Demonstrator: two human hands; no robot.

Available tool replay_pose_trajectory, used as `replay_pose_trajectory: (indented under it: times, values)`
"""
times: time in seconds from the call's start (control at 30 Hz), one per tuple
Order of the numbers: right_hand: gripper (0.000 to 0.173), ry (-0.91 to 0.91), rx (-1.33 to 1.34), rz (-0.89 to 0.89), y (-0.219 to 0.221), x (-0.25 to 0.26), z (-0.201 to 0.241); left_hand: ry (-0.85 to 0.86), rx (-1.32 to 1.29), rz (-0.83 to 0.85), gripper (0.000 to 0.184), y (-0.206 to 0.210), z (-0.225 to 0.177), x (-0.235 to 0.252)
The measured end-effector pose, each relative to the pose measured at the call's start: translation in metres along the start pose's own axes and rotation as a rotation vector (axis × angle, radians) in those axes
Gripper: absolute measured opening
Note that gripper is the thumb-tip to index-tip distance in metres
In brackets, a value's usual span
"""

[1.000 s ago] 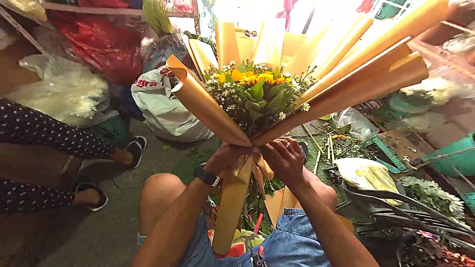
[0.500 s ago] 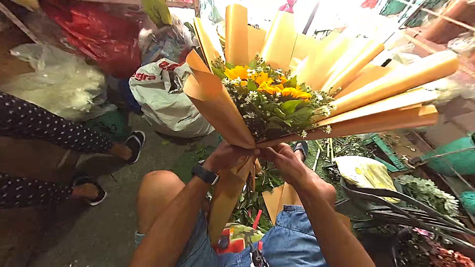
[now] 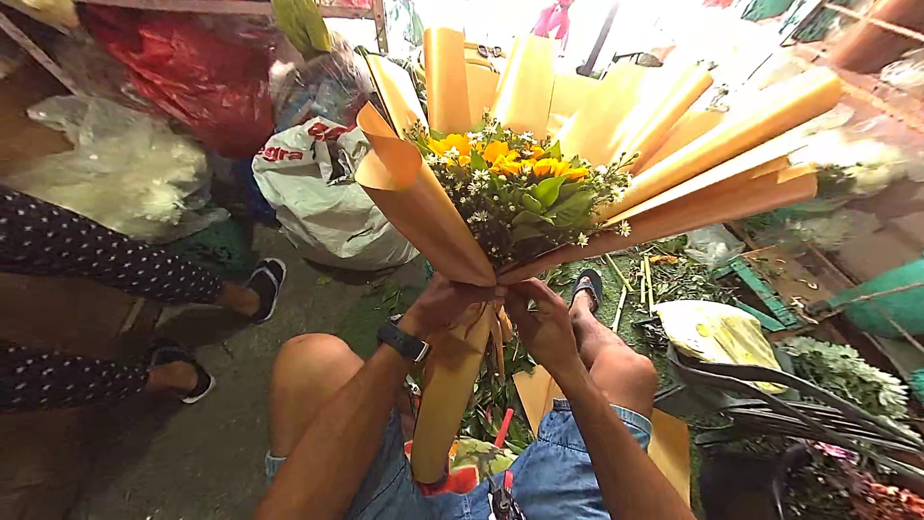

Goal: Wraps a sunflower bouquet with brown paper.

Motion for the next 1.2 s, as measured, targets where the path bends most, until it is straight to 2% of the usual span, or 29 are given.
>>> replay_pose_trajectory:
  times: [0.07, 0.13, 0.23, 0.3, 0.37, 0.4, 0.5, 0.57, 0.63, 0.73, 0.87, 0.93, 1.03, 1.1, 1.13, 1.2]
  values:
    - [0.017, 0.208, 0.289, 0.012, 0.001, 0.008, -0.006, -0.041, 0.039, -0.006, 0.025, 0.000, -0.001, 0.001]
    - [0.018, 0.344, 0.287, 0.028, 0.006, 0.013, -0.017, -0.065, 0.028, -0.020, 0.024, -0.001, 0.001, -0.001]
    - [0.020, 0.306, 0.059, 0.202, 0.002, 0.016, -0.017, -0.052, 0.009, -0.052, 0.024, -0.003, 0.003, 0.000]
    - [0.018, 0.337, 0.204, 0.209, 0.000, 0.021, -0.018, -0.063, 0.034, -0.054, 0.023, -0.005, 0.005, 0.000]
    - [0.020, 0.405, 0.373, 0.128, 0.009, 0.023, -0.032, -0.096, 0.069, -0.063, 0.024, -0.005, 0.007, 0.001]
    - [0.019, 0.409, 0.321, 0.130, 0.014, 0.024, -0.038, -0.113, 0.059, -0.078, 0.024, -0.006, 0.010, 0.002]
    - [0.022, 0.356, 0.083, 0.339, 0.014, 0.026, -0.034, -0.121, -0.017, -0.111, 0.024, -0.015, 0.023, 0.002]
    - [0.020, 0.373, 0.269, 0.395, 0.015, 0.032, -0.040, -0.166, 0.026, -0.126, 0.020, -0.018, 0.027, 0.001]
    - [0.022, 0.490, 0.505, 0.316, 0.030, 0.033, -0.066, -0.192, 0.014, -0.146, 0.020, -0.022, 0.039, 0.006]
    - [0.024, 0.620, 0.380, 0.372, 0.048, 0.038, -0.097, -0.289, 0.023, -0.214, 0.016, -0.030, 0.059, 0.020]
    - [0.025, 0.726, 0.428, 0.496, 0.042, 0.035, -0.148, -0.389, 0.068, -0.228, 0.030, -0.037, 0.116, 0.045]
    - [0.026, 0.780, 0.452, 0.460, 0.047, 0.029, -0.175, -0.387, 0.053, -0.215, 0.039, -0.039, 0.153, 0.058]
    - [0.028, 0.913, 0.390, 0.379, 0.057, 0.033, -0.202, -0.402, 0.103, -0.219, 0.039, -0.042, 0.193, 0.080]
    - [0.028, 0.967, 0.316, 0.369, 0.063, 0.044, -0.210, -0.451, 0.250, -0.242, 0.040, -0.046, 0.208, 0.090]
    - [0.028, 0.978, 0.285, 0.367, 0.066, 0.049, -0.214, -0.480, 0.376, -0.253, 0.046, -0.050, 0.212, 0.094]
    - [0.027, 0.999, 0.231, 0.378, 0.075, 0.057, -0.219, -0.563, 0.652, -0.221, 0.073, -0.064, 0.218, 0.101]
Point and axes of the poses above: each hand's wrist, its own x-axis towards the middle knuckle, its own y-axis out of the palm, z = x × y, the point moved 1 cm from there along x, towards the middle knuckle, and after that the axes turned 4 degrees about y, right-handed, at the moved point
